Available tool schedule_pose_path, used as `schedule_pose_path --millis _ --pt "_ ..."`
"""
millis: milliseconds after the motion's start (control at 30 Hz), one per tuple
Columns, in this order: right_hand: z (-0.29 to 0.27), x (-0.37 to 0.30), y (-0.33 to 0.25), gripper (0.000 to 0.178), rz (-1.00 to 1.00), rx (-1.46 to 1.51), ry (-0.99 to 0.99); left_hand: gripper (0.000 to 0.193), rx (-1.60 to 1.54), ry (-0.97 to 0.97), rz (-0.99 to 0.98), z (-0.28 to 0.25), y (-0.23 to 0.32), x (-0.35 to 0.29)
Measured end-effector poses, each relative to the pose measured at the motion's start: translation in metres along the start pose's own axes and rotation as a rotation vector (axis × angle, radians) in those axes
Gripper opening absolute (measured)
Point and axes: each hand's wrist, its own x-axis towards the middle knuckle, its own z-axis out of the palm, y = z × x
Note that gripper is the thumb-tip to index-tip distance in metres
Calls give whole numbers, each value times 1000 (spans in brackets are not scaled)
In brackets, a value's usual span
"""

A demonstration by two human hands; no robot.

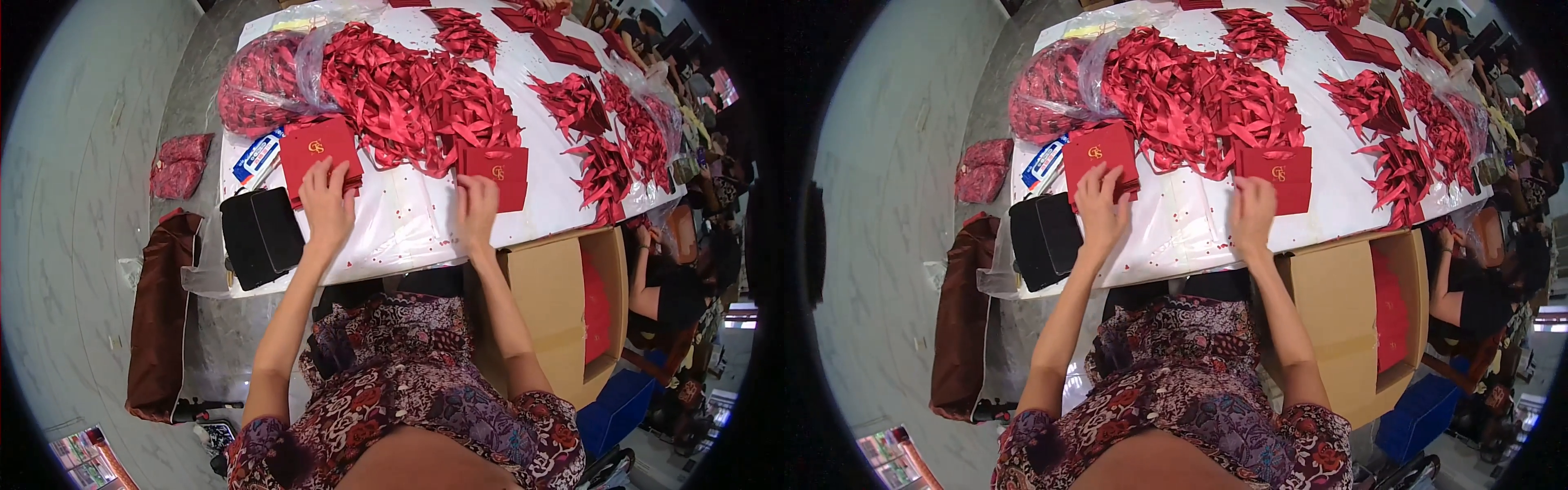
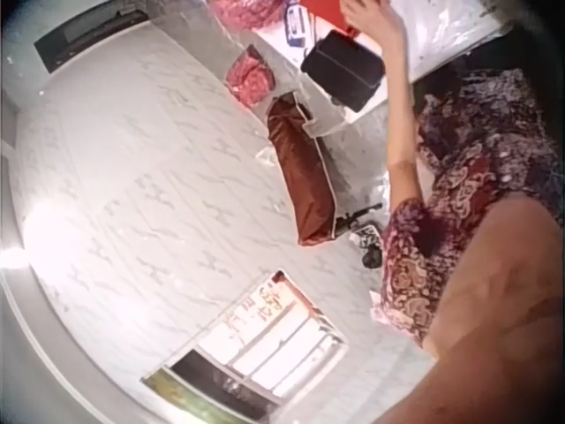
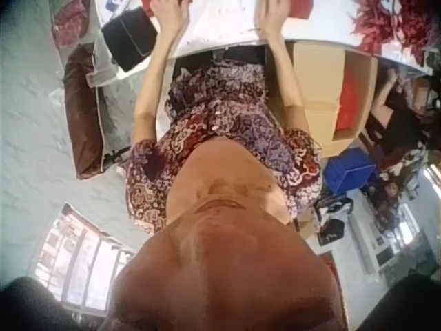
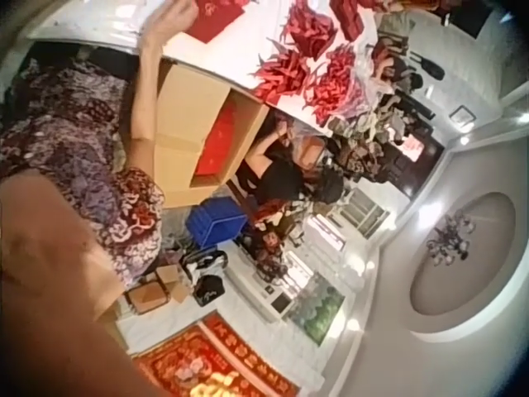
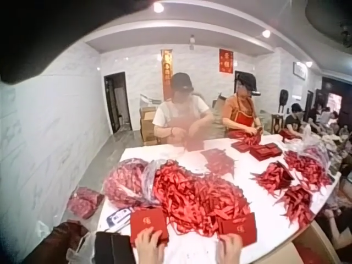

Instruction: Assembling red paper gift bags by threading and knotting ribbons to create handles.

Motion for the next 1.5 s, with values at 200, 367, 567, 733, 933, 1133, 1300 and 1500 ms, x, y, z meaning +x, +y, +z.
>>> schedule_pose_path --millis 200,367,567,733,933,1133,1300,1500 --pt "64 23 -41 18 -1 126 -240 57 128 -98 13 4 -26 -4" --pt "99 30 -34 13 -33 -146 -230 46 108 -116 79 -5 -25 -11" --pt "81 16 -35 12 -47 -28 -225 37 -6 -169 165 -23 15 -58" --pt "40 0 -38 10 221 319 -279 42 -104 -315 218 -17 40 -97" --pt "-1 -17 -44 12 419 621 -560 39 -456 -301 -27 -6 56 -72" --pt "-9 -28 -58 16 563 918 -608 16 -457 -380 -26 18 56 -44" --pt "-10 -31 -47 15 490 843 -547 17 -1050 -383 -351 46 67 -58" --pt "-51 -23 -31 6 527 1124 -321 14 -912 -334 -311 29 68 -58"
